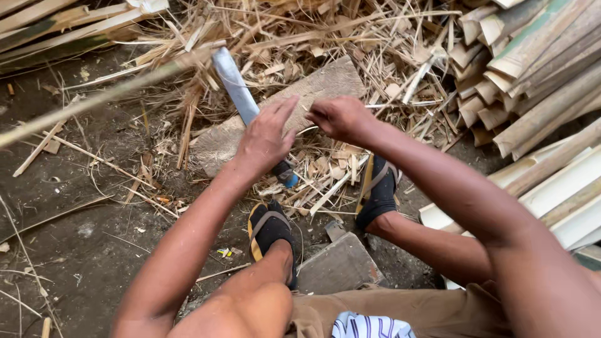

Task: The person sits on the ground and uses a machete to split bamboo poles into thin strips. They repeatedly strike the bamboo against a wooden block to separate the layers, then set the finished strips aside.

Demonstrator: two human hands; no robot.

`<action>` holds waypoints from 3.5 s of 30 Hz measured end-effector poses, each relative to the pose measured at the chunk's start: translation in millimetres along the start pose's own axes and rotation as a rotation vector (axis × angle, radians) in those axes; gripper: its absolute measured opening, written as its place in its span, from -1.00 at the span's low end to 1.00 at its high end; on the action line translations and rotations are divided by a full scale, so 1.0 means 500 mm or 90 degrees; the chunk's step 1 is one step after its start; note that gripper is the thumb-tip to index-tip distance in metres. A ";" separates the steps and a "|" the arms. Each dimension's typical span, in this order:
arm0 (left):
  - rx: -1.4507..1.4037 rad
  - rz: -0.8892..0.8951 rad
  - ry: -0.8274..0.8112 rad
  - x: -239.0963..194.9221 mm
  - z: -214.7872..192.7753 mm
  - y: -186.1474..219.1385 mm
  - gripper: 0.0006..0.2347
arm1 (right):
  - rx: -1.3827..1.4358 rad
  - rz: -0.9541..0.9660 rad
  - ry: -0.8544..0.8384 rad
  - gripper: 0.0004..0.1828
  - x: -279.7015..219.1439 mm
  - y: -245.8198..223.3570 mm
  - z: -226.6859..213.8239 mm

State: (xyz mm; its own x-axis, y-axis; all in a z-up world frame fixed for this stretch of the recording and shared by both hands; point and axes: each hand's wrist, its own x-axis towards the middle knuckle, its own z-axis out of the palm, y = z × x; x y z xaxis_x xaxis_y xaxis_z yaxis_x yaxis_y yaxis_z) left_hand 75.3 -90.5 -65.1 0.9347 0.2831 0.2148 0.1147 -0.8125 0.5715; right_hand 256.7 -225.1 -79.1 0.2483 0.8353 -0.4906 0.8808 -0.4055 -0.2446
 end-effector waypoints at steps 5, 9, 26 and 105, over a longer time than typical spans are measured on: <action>-0.133 0.065 -0.150 0.036 -0.053 0.076 -0.79 | 0.124 -0.246 0.198 -0.63 -0.166 0.085 -0.135; -0.121 0.234 -0.257 0.130 -0.084 0.182 -0.75 | 0.229 -0.123 0.233 -0.83 -0.343 0.185 -0.185; -0.306 0.295 -0.840 0.187 0.488 0.591 -0.39 | 0.477 0.920 0.659 -0.57 -0.686 0.213 0.447; -0.245 0.094 0.701 0.143 -0.407 0.221 -0.59 | 0.522 -0.071 0.350 -0.67 -0.252 -0.266 -0.072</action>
State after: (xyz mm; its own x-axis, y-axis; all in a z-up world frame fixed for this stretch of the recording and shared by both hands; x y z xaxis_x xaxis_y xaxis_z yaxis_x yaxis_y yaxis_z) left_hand 86.5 -56.4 174.8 0.1133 0.6398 0.7601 -0.2560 -0.7204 0.6446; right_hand 123.1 -263.0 45.4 0.5164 0.8560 -0.0243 0.4107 -0.2724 -0.8701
